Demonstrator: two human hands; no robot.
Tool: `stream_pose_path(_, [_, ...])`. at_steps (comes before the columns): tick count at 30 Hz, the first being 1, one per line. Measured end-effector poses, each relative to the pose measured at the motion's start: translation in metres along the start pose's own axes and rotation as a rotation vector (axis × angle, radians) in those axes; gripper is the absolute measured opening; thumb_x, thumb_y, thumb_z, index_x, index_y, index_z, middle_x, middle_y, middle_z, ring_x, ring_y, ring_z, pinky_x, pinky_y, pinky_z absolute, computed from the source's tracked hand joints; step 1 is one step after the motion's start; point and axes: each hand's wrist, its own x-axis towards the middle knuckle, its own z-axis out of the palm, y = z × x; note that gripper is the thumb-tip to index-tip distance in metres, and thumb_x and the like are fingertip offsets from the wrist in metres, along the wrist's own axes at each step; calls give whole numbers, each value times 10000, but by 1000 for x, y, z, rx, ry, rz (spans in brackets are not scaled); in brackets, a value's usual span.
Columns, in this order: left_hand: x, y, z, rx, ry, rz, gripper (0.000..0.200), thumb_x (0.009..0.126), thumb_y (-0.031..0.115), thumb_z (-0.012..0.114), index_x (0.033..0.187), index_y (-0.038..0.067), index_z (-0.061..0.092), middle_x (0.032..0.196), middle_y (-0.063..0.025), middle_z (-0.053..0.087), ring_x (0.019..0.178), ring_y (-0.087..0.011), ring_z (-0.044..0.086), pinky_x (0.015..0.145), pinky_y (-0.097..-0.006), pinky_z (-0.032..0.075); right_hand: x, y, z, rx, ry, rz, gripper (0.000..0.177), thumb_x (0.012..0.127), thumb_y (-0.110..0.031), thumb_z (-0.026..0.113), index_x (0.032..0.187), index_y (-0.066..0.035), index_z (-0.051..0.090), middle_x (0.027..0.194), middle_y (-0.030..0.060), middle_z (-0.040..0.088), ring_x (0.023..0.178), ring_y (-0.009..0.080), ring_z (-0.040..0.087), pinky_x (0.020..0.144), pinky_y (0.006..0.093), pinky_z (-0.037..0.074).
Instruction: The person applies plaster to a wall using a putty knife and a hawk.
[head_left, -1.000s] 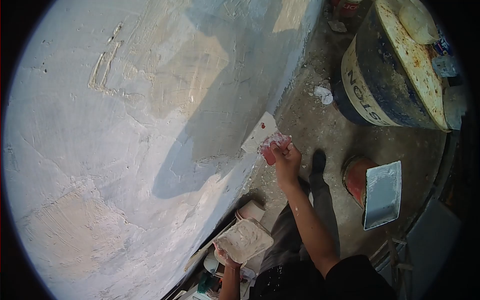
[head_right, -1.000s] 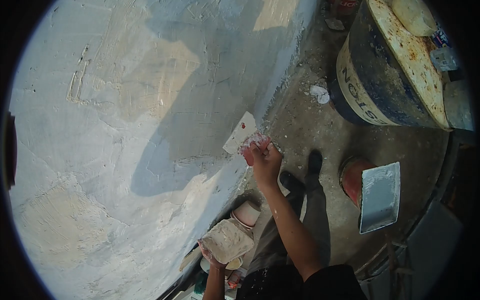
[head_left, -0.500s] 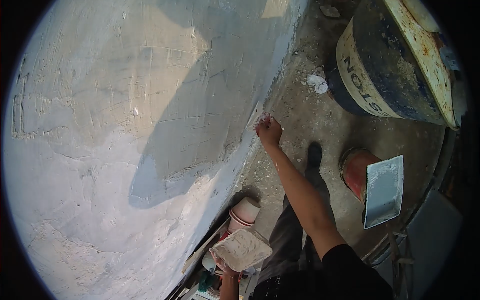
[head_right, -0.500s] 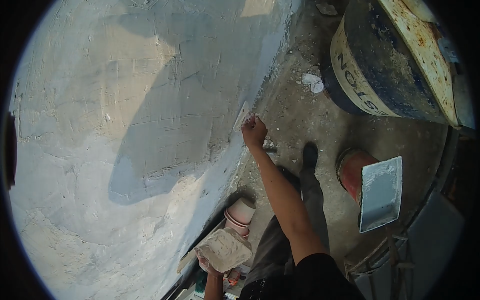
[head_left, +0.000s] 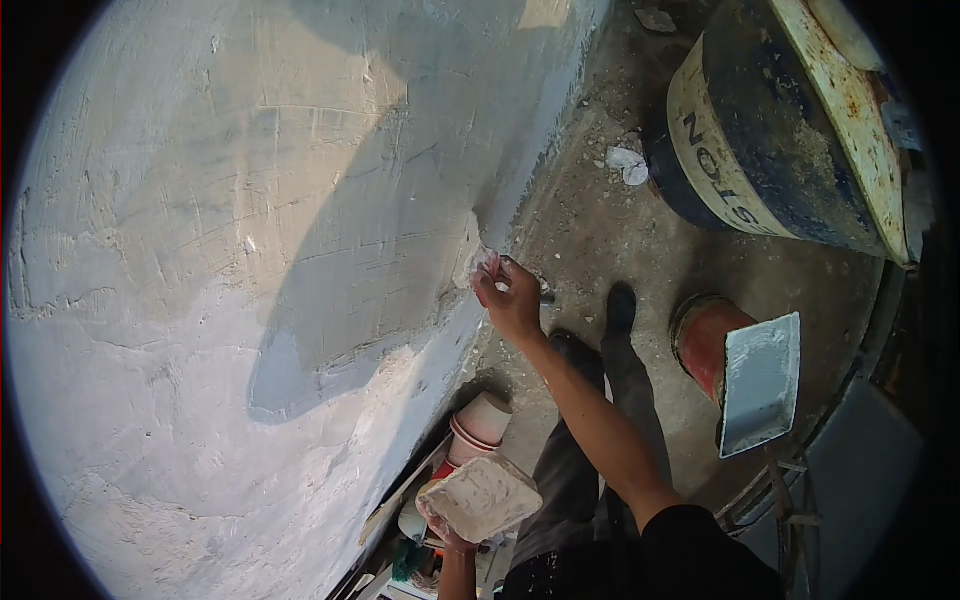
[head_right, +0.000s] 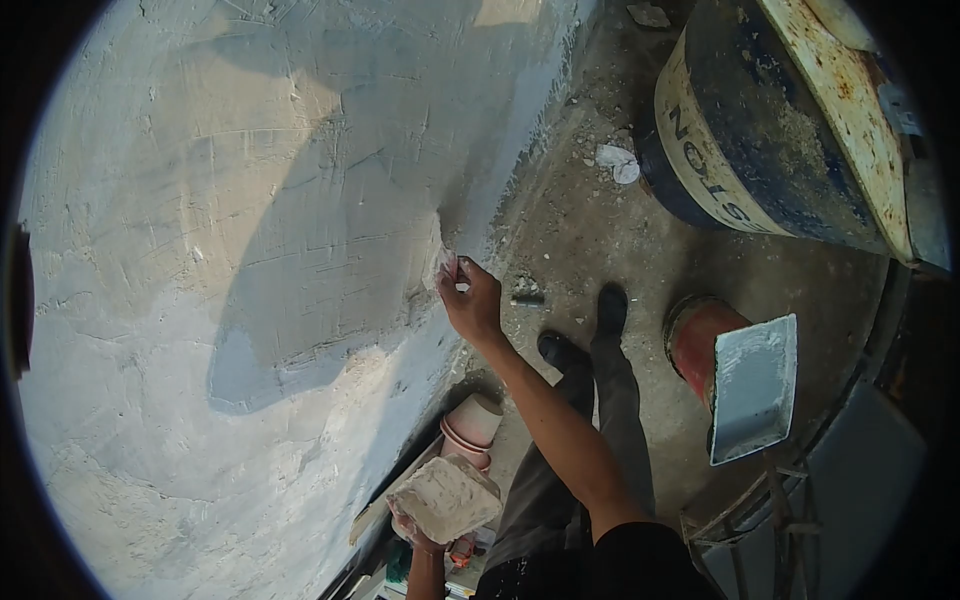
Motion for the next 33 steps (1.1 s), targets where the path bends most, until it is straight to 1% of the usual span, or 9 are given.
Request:
stream_pose_path(6, [2,-2,4,6,-35,-10,964,782,793,415,1450,101,354,1439,-154,430,1274,-388,473,1029,-585,400,14,80,-42,30,316,192,120,850,-55,644,827,33,567,743,115,654,702,167,667,620,306,513])
stream_pose_path(9, [2,3,9,-31,-31,-3,947,791,783,413,1441,97,368,1430,-153,441,1268,-386,478,1025,-581,406,41,118,-45,-144,341,345,120,844,-54,646,857,44,579,749,121,658,689,180,671,601,312,511])
stream_pose_path(14, [0,6,12,-85,-29,5,919,805,768,410,1425,91,391,1416,-152,458,1257,-383,488,1019,-574,415,62,114,-17,-58,121,234,108,840,-38,641,908,39,607,814,138,673,771,175,670,675,299,517])
stream_pose_path(19, [-3,8,17,-174,-57,11,892,819,752,407,1410,84,414,1401,-151,476,1247,-380,498,1012,-567,425,50,65,-11,258,25,258,156,854,-30,630,993,40,613,917,99,681,861,140,649,785,282,508])
stream_pose_path(22, [-2,9,23,-394,-142,-29,876,827,743,405,1400,80,428,1392,-150,487,1240,-378,504,1008,-563,430,41,30,-10,336,-10,274,189,862,-34,629,1032,46,607,953,81,677,876,128,641,807,273,502])
stream_pose_path(25, [-7,10,34,-54,-57,83,801,865,698,391,1343,64,494,1339,-142,537,1209,-366,529,1003,-547,439,28,-3,-9,381,-51,287,202,873,-36,631,1057,43,606,978,79,670,895,122,634,821,267,501])
stream_pose_path(28, [-7,13,36,-213,-33,9,801,866,696,391,1353,66,483,1345,-143,531,1211,-362,528,1006,-546,438,21,-27,-7,370,-115,263,210,887,-33,632,1085,32,604,1014,76,661,926,112,623,843,263,500])
stream_pose_path(30, [-1,5,4,-214,-62,56,800,866,699,391,1359,75,477,1350,-141,528,1217,-366,523,1014,-551,427,17,-39,-1,408,-127,249,219,887,-29,629,1095,33,601,1016,76,662,930,111,623,839,260,499])
stream_pose_path(33, [-8,10,17,-167,-118,69,802,865,709,384,1365,88,471,1364,-138,518,1228,-377,511,1027,-569,405,8,-75,15,390,-106,226,153,876,-30,615,1013,39,602,958,74,663,889,118,630,804,257,495])
